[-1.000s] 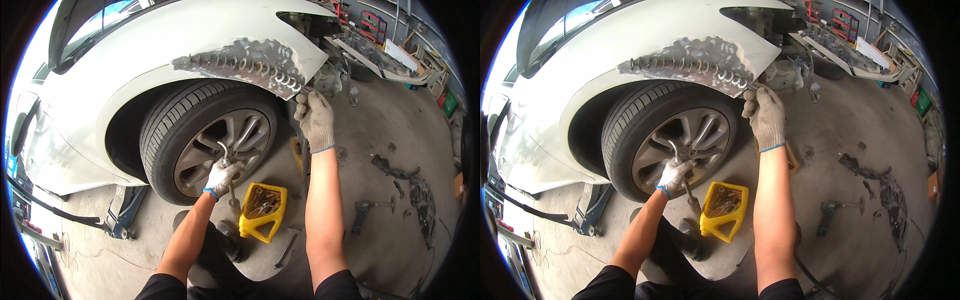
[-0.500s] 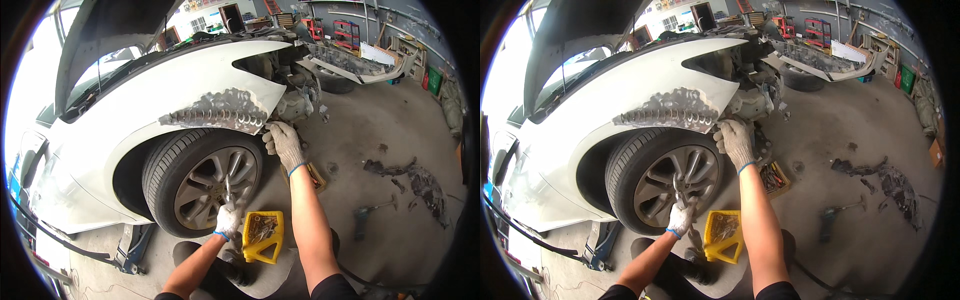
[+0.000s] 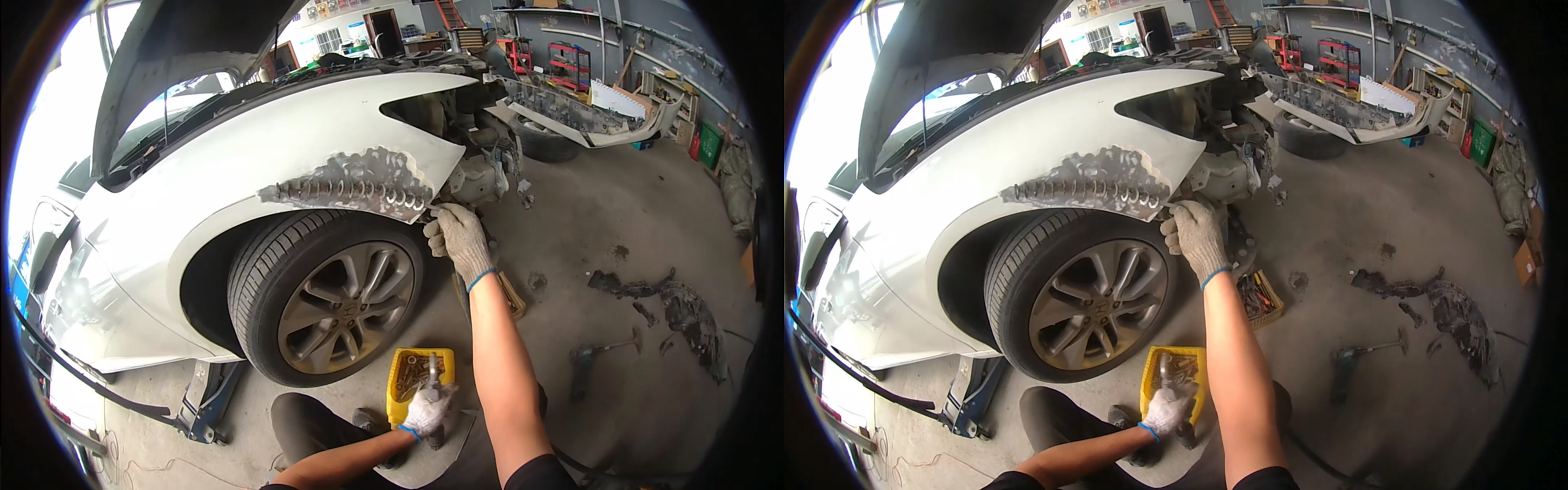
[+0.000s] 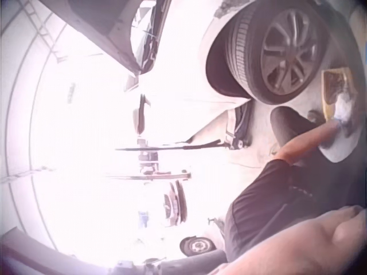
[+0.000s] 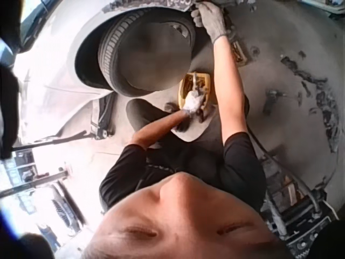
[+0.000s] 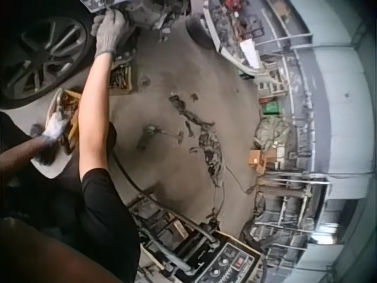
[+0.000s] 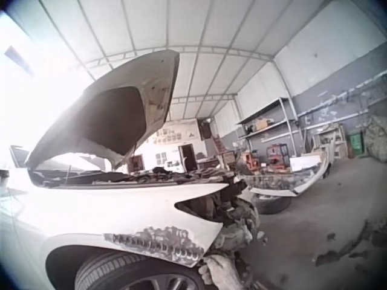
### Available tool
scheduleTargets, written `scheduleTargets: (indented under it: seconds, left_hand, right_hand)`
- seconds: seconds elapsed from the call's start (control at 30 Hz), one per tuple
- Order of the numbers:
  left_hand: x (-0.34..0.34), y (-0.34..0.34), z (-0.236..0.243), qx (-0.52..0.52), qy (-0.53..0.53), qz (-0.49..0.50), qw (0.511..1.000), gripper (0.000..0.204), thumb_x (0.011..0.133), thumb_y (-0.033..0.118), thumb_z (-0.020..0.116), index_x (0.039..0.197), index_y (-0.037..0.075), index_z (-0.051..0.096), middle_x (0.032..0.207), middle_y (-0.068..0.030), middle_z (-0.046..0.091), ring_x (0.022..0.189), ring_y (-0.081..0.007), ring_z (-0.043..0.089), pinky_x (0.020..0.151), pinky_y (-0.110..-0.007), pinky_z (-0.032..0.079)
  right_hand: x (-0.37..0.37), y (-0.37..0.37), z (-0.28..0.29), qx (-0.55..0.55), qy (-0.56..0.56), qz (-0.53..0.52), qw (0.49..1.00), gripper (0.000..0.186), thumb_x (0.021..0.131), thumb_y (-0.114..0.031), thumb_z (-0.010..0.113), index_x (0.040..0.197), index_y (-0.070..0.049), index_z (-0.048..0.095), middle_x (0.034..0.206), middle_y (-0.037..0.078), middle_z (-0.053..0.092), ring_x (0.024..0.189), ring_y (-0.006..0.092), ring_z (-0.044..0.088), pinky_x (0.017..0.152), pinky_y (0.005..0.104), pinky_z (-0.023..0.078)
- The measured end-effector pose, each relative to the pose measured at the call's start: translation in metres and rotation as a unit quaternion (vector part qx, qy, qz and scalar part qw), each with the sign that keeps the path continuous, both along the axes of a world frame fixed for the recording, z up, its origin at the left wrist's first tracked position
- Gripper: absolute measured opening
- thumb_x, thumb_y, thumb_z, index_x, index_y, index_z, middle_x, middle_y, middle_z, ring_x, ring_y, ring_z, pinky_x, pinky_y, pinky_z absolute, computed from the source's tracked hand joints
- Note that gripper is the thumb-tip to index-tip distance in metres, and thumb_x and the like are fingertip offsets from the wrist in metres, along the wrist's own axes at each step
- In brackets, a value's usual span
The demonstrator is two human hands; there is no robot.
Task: The person uses a pneumatic tool to heat and pull out a dent on the front wheel arch of a white car. They then use a hammer and a metal rod to further shape and smooth the metal panel.
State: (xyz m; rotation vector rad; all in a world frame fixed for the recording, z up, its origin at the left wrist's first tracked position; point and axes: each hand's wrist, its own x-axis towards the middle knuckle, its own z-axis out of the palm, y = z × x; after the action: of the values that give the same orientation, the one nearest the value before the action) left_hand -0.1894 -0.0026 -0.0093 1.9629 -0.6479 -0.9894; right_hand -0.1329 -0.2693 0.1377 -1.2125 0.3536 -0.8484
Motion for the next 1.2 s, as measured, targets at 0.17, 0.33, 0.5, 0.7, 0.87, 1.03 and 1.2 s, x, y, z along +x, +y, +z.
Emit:
scheduleTargets:
  seconds: [0.17, 0.33, 0.5, 0.7, 0.87, 1.03, 1.2]
  left_hand:
    - [0.008, 0.009, -0.082, -0.011, 0.037, -0.172, 0.984, 0.048, 0.091, 0.053, 0.061, 0.077, 0.007, 0.062, 0.056, -0.0074, 0.059, 0.05, -0.0188, 0.058, 0.05, -0.035, 0.046]
    - [0.01, 0.021, -0.143, 0.071, -0.028, -0.268, 0.96, 0.053, 0.092, 0.053, 0.057, 0.066, 0.007, 0.061, 0.057, -0.0098, 0.062, 0.053, -0.023, 0.063, 0.054, -0.036, 0.05]
    - [0.026, 0.004, -0.173, -0.01, -0.103, -0.251, 0.962, 0.06, 0.092, 0.06, 0.053, 0.073, 0.005, 0.067, 0.063, -0.0148, 0.065, 0.063, -0.0333, 0.066, 0.06, -0.042, 0.052]
    - [0.028, 0.018, -0.15, 0.096, -0.144, -0.017, 0.985, 0.054, 0.096, 0.056, 0.048, 0.089, 0.009, 0.073, 0.073, -0.0232, 0.066, 0.077, -0.0405, 0.068, 0.066, -0.049, 0.052]
    - [0.034, 0.008, -0.039, 0.06, -0.198, 0.024, 0.978, 0.058, 0.093, 0.059, 0.049, 0.093, 0.005, 0.071, 0.079, -0.0268, 0.066, 0.085, -0.0442, 0.066, 0.07, -0.05, 0.051]
    - [0.041, -0.013, 0.061, 0.006, -0.178, 0.034, 0.983, 0.07, 0.092, 0.068, 0.049, 0.085, 0.001, 0.068, 0.066, -0.0215, 0.063, 0.073, -0.0394, 0.067, 0.066, -0.047, 0.049]
    - [0.045, -0.037, 0.084, -0.03, -0.176, 0.046, 0.983, 0.07, 0.092, 0.066, 0.048, 0.081, -0.001, 0.065, 0.066, -0.026, 0.061, 0.073, -0.0449, 0.064, 0.068, -0.048, 0.049]
  right_hand:
    - [0.003, 0.009, 0.01, 0.017, 0.028, -0.03, 0.999, 0.024, 0.099, -0.019, 0.051, 0.108, 0.0, 0.063, 0.071, 0.006, 0.062, 0.052, 0.0112, 0.054, 0.045, 0.0256, 0.046]
    - [-0.002, 0.009, 0.009, 0.019, 0.043, -0.018, 0.999, 0.024, 0.099, -0.019, 0.051, 0.108, 0.0, 0.061, 0.071, 0.006, 0.062, 0.051, 0.0111, 0.053, 0.045, 0.0257, 0.045]
    - [-0.007, 0.007, 0.021, -0.028, 0.07, -0.021, 0.997, 0.023, 0.1, -0.02, 0.051, 0.104, 0.001, 0.061, 0.07, 0.006, 0.061, 0.051, 0.0104, 0.052, 0.045, 0.0247, 0.043]
    - [-0.011, -0.004, 0.021, -0.097, 0.114, -0.019, 0.989, 0.02, 0.098, -0.019, 0.054, 0.101, -0.001, 0.062, 0.068, 0.004, 0.059, 0.05, 0.0089, 0.05, 0.045, 0.0243, 0.041]
    - [-0.013, -0.004, 0.019, -0.108, 0.114, -0.016, 0.987, 0.02, 0.097, -0.02, 0.055, 0.101, -0.003, 0.063, 0.067, 0.003, 0.058, 0.05, 0.0088, 0.049, 0.045, 0.0245, 0.042]
    - [-0.014, -0.006, 0.014, -0.132, 0.101, -0.028, 0.986, 0.022, 0.096, -0.021, 0.056, 0.099, -0.002, 0.066, 0.066, 0.005, 0.061, 0.051, 0.0103, 0.054, 0.046, 0.0266, 0.044]
    - [-0.013, -0.006, 0.017, -0.135, 0.101, -0.045, 0.985, 0.022, 0.094, -0.021, 0.058, 0.095, -0.001, 0.068, 0.062, 0.005, 0.062, 0.049, 0.0119, 0.055, 0.046, 0.0275, 0.045]
